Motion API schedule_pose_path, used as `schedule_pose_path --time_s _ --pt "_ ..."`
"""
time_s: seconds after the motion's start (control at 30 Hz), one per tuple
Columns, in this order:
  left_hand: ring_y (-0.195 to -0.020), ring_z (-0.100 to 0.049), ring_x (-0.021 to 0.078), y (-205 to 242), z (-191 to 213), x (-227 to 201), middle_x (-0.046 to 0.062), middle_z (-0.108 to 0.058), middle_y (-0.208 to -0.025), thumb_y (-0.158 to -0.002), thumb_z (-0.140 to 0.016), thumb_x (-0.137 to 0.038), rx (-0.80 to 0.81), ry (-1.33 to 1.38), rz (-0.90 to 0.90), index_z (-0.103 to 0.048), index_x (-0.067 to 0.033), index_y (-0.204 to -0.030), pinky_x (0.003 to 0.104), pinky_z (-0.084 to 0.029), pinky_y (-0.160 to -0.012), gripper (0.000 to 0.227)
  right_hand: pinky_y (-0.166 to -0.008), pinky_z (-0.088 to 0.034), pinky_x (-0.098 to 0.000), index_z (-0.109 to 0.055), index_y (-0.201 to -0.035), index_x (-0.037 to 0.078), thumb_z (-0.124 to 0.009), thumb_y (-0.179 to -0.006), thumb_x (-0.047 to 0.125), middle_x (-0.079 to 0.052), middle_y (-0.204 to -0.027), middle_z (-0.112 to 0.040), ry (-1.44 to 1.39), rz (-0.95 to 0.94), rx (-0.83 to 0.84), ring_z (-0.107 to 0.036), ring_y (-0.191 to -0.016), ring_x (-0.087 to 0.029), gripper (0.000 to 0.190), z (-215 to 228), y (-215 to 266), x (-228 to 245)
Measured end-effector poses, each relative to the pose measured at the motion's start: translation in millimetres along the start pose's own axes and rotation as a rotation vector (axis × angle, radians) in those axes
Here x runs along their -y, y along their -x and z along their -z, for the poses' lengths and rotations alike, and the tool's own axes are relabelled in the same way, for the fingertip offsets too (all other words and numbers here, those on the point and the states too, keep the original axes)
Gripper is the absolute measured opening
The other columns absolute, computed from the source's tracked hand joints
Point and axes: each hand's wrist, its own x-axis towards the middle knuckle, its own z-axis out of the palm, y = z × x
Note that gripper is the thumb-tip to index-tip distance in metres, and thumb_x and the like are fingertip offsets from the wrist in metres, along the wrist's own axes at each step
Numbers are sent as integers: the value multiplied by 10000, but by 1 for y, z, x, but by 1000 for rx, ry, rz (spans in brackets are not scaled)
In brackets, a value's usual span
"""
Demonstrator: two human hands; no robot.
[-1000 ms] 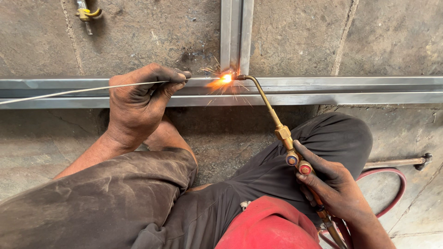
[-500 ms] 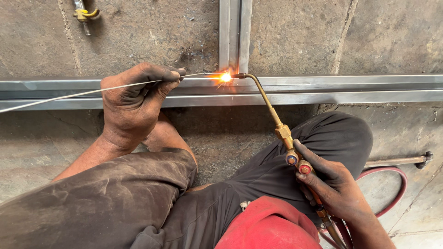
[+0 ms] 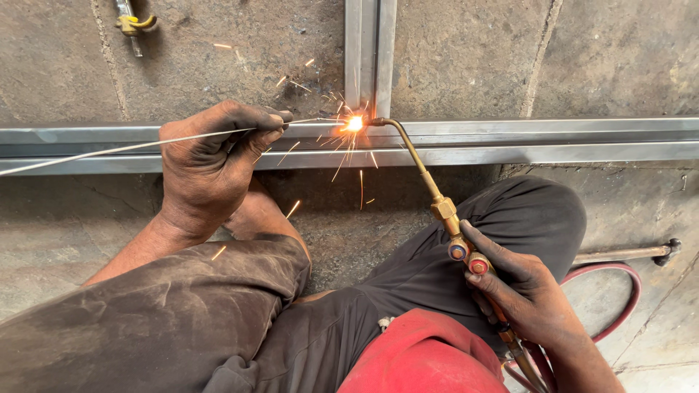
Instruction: The person aligns metal bars to form a rectangular frame on the floor. They use a welding torch and filler rod to join the metal pieces at the corners, creating a welded frame structure.
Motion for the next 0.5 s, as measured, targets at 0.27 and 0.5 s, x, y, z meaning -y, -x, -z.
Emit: schedule_pose_path --time_s 0.27,0.5 --pt "-1084 -773 172 1 1 0 103 -780 -1062 -1056 -719 -8 -5 -2 0 -699 -20 -1065 276 -660 -941 25 -440 -458 -240 -532 -1528 124 -652 -916 54 -6 -706 -632 -25 15 -27 -504 -508 -70 628 -1 2 -3" --pt "-1070 -773 172 2 1 1 111 -781 -1068 -1047 -728 -2 -16 -34 -13 -703 -17 -1063 275 -655 -926 34 -439 -453 -240 -534 -1531 140 -643 -924 52 -10 -716 -635 4 -30 -9 -492 -504 -71 623 0 1 0"
